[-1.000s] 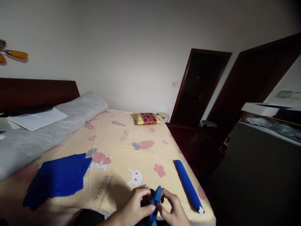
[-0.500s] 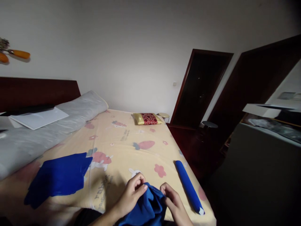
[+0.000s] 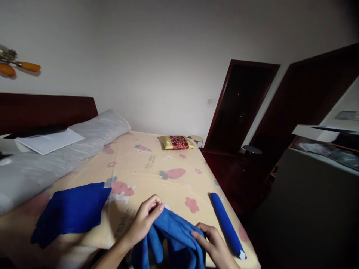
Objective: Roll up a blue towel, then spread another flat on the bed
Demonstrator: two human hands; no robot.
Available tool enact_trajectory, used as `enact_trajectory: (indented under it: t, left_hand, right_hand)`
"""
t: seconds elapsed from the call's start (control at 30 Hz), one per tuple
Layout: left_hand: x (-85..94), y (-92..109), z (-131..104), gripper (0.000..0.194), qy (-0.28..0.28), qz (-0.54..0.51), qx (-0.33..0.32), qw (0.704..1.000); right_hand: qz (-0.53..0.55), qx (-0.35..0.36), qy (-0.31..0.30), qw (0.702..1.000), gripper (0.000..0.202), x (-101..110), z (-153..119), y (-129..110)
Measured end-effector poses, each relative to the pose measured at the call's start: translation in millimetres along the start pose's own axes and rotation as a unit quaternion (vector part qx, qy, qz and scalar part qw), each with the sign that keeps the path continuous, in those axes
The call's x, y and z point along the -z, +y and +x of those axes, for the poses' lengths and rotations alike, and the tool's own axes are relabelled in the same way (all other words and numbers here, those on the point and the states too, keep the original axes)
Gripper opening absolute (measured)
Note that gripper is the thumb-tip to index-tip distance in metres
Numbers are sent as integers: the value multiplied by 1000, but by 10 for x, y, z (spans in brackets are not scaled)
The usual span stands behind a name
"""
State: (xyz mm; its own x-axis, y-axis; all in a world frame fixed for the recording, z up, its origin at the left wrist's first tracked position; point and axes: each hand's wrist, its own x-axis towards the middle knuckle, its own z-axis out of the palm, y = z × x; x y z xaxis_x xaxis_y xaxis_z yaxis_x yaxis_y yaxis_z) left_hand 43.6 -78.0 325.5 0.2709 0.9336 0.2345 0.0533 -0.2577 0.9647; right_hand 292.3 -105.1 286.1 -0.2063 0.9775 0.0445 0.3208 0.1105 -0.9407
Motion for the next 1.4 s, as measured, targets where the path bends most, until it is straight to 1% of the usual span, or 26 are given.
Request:
enact_trajectory:
  t: [0.07, 0.2, 0.3, 0.43, 0.6, 0.67, 0.73, 0.77, 0.8, 0.83, 0.87, 0.9, 1.0, 1.07, 1.1, 1.17, 1.27, 1.33, 1.4]
  left_hand:
    - [89, 39, 7, 32, 17, 12, -7, 1000]
    - [276, 157, 4, 33, 60, 22, -17, 998]
    - [440, 198, 15, 34, 109, 12, -22, 994]
    - [676, 159, 67, 35, 189, -40, -2, 981]
    - [916, 107, 148, 39, 293, -128, 11, 948]
    - [1011, 94, 177, 40, 340, -166, 15, 926]
    - [1115, 73, 199, 41, 395, -207, 13, 895]
    - [1166, 59, 205, 42, 414, -224, 10, 882]
    - [1214, 45, 206, 42, 423, -234, 7, 875]
    - [1256, 31, 201, 42, 420, -236, 7, 876]
    - [1291, 21, 189, 42, 403, -228, 11, 886]
    - [1319, 16, 170, 41, 373, -211, 20, 903]
    - [1371, 43, 78, 36, 236, -125, 56, 962]
    - [1392, 89, 5, 30, 140, -49, 54, 987]
    - [1400, 113, -29, 28, 99, -10, 46, 994]
    - [1408, 153, -76, 28, 31, 62, 34, 997]
    - [1384, 139, -73, 28, -43, 130, 48, 989]
    - [1349, 49, -24, 29, -80, 148, 75, 983]
    - [1317, -115, 43, 29, -106, 150, 117, 976]
  right_hand:
    - [-5, -3, 3, 1000, 47, 26, -1, -4]
    - [17, -3, -27, 999, 44, 55, 8, -40]
    - [18, 9, -26, 999, 43, 66, 25, -39]
    - [31, -5, -34, 999, 41, 100, 38, -14]
    - [33, -16, -42, 998, 41, 154, 48, 26]
    - [25, -21, -46, 998, 42, 162, 54, 42]
    - [16, -21, -46, 999, 43, 160, 58, 45]
    - [15, -18, -46, 999, 43, 159, 59, 41]
    - [17, -15, -45, 999, 43, 161, 61, 35]
    - [22, -11, -44, 999, 44, 168, 63, 31]
    - [28, -8, -38, 999, 43, 185, 67, 30]
    - [35, -5, -23, 999, 43, 212, 71, 35]
    - [82, -11, 61, 995, 39, 371, 87, 98]
    - [136, -21, 124, 983, 36, 518, 93, 153]
    - [161, -23, 154, 975, 36, 593, 92, 172]
    - [196, -23, 212, 957, 37, 724, 82, 176]
    - [215, -19, 279, 936, 38, 844, 46, 109]
    - [213, -19, 303, 929, 39, 872, 14, 51]
    - [206, -16, 320, 925, 39, 868, -14, 16]
